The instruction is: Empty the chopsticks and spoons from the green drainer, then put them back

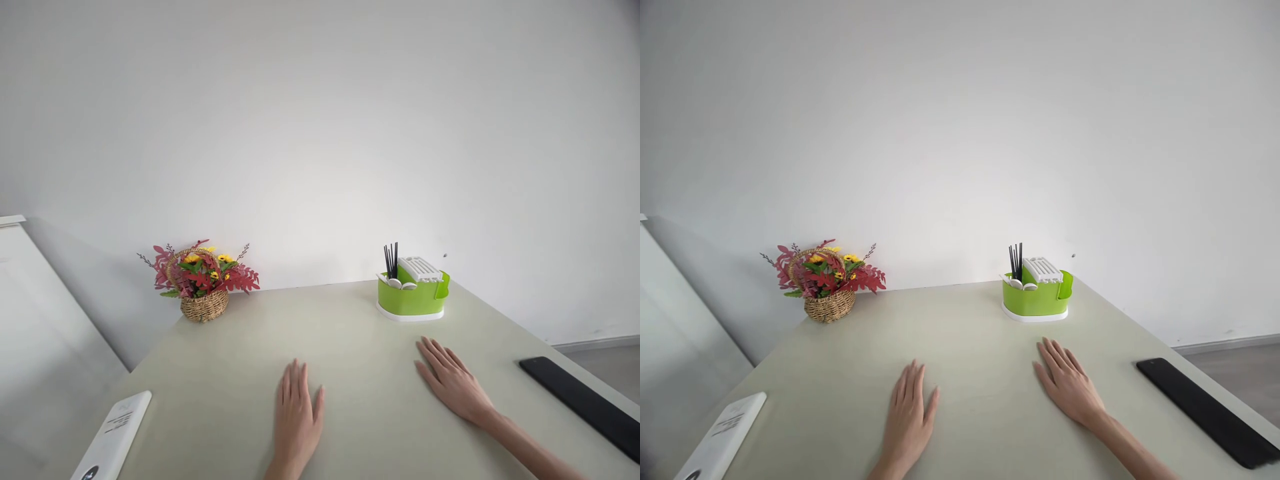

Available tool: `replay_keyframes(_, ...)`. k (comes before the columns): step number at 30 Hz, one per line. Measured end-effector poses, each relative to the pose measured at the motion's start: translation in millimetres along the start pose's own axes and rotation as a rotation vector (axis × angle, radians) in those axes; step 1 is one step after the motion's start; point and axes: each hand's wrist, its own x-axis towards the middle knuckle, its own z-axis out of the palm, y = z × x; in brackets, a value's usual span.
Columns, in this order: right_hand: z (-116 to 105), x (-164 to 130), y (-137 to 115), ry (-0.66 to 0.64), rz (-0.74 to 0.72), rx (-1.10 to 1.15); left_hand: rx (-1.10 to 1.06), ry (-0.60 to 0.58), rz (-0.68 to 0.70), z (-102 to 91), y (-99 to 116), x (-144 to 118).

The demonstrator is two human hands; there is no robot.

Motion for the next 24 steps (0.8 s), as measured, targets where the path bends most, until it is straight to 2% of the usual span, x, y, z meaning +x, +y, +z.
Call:
replay_keyframes(4,-3.3,-6.0,-5.0,-0.02,-0.012,0.009,0.162,-0.02,-0.008,-3.3,-11.4,-35.5)
replay_keyframes(7,-4.9,-9.2,-6.0,-0.041,-0.026,-0.005,0.228,-0.062,-0.028,-14.3,-23.9,-46.0)
replay_keyframes(12,-7.7,-11.5,-8.5,-0.054,-0.025,-0.017,0.275,-0.107,-0.043,-25.7,-31.3,-45.1)
replay_keyframes(24,-5.1,-11.3,-8.7,-0.011,-0.028,0.003,0.257,-0.103,-0.061,-26.6,-26.8,-43.2)
